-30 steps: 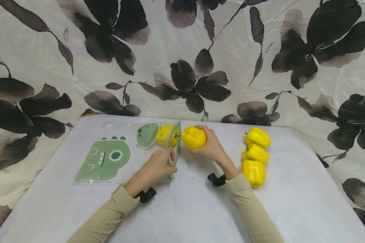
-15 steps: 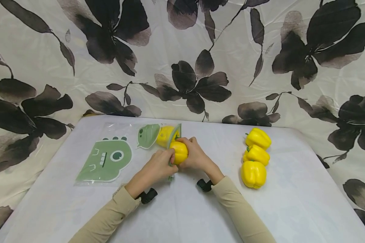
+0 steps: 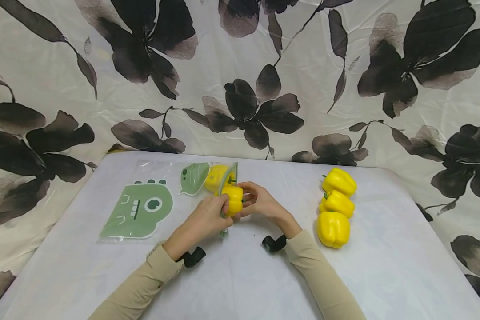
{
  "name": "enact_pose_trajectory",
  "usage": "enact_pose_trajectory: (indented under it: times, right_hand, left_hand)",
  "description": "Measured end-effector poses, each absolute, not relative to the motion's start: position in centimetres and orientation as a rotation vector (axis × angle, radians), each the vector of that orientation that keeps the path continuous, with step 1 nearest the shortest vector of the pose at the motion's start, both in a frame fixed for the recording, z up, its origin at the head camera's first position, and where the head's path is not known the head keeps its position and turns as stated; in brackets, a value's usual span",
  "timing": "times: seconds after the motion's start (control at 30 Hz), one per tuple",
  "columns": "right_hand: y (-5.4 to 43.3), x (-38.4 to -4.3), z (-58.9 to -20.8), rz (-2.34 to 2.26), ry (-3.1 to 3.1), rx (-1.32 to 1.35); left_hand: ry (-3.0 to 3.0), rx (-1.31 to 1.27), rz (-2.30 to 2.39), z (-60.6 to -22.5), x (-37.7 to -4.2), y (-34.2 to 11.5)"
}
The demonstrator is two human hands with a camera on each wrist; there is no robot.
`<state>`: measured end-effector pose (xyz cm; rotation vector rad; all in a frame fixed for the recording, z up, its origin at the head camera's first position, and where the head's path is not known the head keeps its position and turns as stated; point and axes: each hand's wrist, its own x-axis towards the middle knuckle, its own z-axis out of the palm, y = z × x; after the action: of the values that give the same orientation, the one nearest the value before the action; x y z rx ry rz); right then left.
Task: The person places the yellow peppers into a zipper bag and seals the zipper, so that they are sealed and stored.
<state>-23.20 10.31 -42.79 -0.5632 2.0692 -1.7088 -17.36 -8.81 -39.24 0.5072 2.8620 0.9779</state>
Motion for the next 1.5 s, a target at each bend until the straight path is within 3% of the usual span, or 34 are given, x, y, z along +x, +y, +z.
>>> enact_pose_trajectory:
  times: [0.4, 0.7, 1.3, 1.5]
  right_hand:
    - [7.5, -22.2, -42.4, -1.480, 2.639, -0.662]
    - [8.2, -22.5, -42.5, -1.671, 2.241, -0.642]
    - [8.7, -23.4, -42.5, -1.649, 2.197, -0.742]
    - [8.4, -25.0, -41.9, -1.736, 2.218, -0.442]
  left_hand:
    - [2.872, 0.580, 0.958, -39.2, -17.1, -8.9]
    - [2.864, 0.561, 0.967, -39.2, -17.2, -9.1]
    - [2.838, 0.585, 0.962, -39.0, -17.2, -9.6]
    - [2.840, 0.552, 0.941, -39.0, -17.2, -9.6]
